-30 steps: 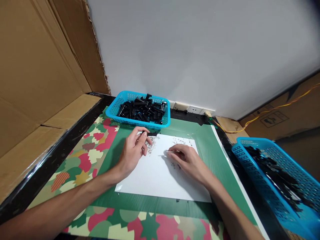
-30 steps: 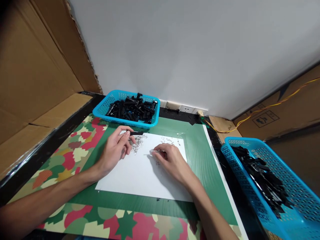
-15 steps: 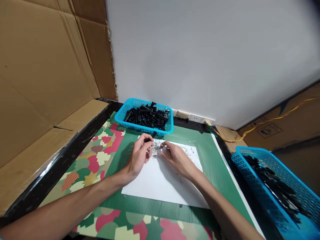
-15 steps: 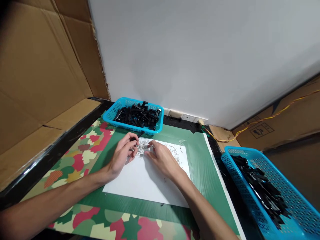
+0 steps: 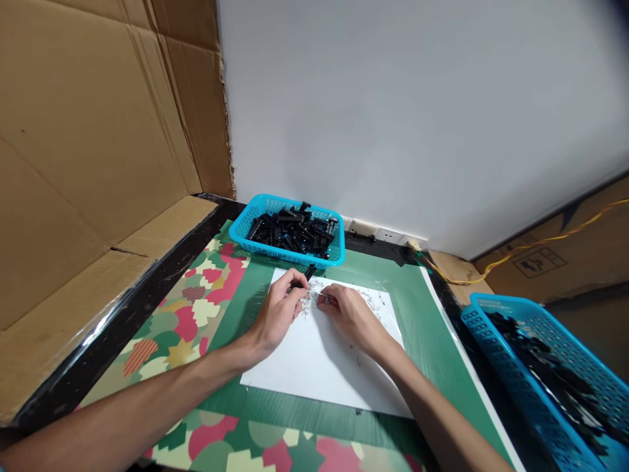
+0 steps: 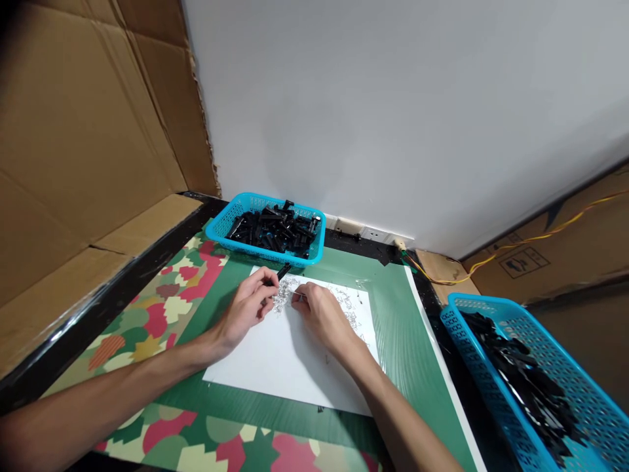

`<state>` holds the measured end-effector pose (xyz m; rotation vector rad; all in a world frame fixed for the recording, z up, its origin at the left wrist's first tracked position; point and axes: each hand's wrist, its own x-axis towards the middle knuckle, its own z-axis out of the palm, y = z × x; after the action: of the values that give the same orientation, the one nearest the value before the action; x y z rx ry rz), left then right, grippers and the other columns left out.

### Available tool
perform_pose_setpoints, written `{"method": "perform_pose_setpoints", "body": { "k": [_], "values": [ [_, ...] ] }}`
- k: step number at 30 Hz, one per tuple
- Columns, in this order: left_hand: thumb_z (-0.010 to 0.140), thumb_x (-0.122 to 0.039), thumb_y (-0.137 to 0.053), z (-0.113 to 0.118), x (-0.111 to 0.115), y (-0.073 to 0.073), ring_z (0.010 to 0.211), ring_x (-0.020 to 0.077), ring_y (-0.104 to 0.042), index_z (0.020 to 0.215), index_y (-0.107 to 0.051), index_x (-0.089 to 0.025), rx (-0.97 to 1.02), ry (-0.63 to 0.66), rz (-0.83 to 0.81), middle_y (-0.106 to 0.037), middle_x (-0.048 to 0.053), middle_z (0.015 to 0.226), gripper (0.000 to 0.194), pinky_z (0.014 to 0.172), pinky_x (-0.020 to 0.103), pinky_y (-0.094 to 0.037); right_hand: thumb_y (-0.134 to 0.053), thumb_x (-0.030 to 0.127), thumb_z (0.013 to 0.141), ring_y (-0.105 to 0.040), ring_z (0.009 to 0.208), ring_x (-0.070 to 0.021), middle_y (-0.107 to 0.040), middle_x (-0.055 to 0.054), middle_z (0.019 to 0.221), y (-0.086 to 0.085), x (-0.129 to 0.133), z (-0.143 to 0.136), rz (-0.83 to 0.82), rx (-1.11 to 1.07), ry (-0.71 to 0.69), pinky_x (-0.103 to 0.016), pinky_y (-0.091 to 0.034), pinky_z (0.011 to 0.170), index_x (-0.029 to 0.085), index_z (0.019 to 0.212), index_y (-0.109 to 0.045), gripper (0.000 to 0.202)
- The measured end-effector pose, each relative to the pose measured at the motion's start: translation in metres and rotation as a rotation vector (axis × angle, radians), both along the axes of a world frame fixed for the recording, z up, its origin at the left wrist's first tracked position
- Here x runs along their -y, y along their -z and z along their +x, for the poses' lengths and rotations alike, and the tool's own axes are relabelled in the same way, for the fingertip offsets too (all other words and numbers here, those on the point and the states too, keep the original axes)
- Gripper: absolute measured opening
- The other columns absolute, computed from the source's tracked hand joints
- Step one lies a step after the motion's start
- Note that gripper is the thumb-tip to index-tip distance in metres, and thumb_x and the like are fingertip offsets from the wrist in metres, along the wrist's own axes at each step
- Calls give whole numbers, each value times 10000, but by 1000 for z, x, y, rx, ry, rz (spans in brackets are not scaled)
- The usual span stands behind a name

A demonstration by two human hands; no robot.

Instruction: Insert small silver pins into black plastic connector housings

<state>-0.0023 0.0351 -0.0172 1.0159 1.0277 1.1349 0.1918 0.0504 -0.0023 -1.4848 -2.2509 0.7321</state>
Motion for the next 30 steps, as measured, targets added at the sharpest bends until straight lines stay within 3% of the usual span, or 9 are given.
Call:
{"method": "perform_pose_setpoints", "body": {
  "k": [6,10,13,18,24,30],
  "values": [
    [860,-289,-633,1,3,-3,528,62,-341,902,-565,-210,-39,9,17,-439,-75,695,113,445,183,-207,-597,126,946,-614,739,-184,-738,-37,856,-2,8,8,-6,-31,4,-278,-386,698,192,894,-720,149],
    [851,-286,-634,0,1,0,514,63,-326,903,-561,-213,-52,4,13,-444,-75,690,115,438,190,-204,-616,177,984,-577,684,-173,-710,-11,796,3,8,8,30,-82,4,-275,-387,668,199,987,-776,161],
    [843,-279,-632,0,-1,4,517,67,-332,917,-564,-218,-57,11,15,-446,-73,701,117,434,194,-203,-632,156,984,-622,745,-186,-738,-26,867,4,7,6,36,-71,-34,-282,-416,707,206,972,-789,165],
    [837,-264,-628,-1,-2,8,521,65,-343,924,-565,-222,-72,11,31,-447,-70,734,115,435,196,-210,-609,108,1014,-667,824,-206,-741,-61,958,2,10,6,99,92,-98,-303,-428,747,197,957,-764,188],
    [848,-268,-623,-1,-1,8,533,68,-344,921,-568,-218,-82,20,42,-438,-70,731,104,449,201,-224,-545,36,1021,-599,803,-217,-693,-70,955,2,22,11,288,384,-220,-348,-409,778,172,985,-664,184],
    [857,-270,-617,0,1,4,535,66,-350,941,-575,-214,-101,24,58,-450,-64,755,109,460,209,-226,-538,59,1048,-568,796,-212,-668,-56,940,-2,31,23,261,379,-233,-340,-386,757,183,970,-642,180]
  ]
}}
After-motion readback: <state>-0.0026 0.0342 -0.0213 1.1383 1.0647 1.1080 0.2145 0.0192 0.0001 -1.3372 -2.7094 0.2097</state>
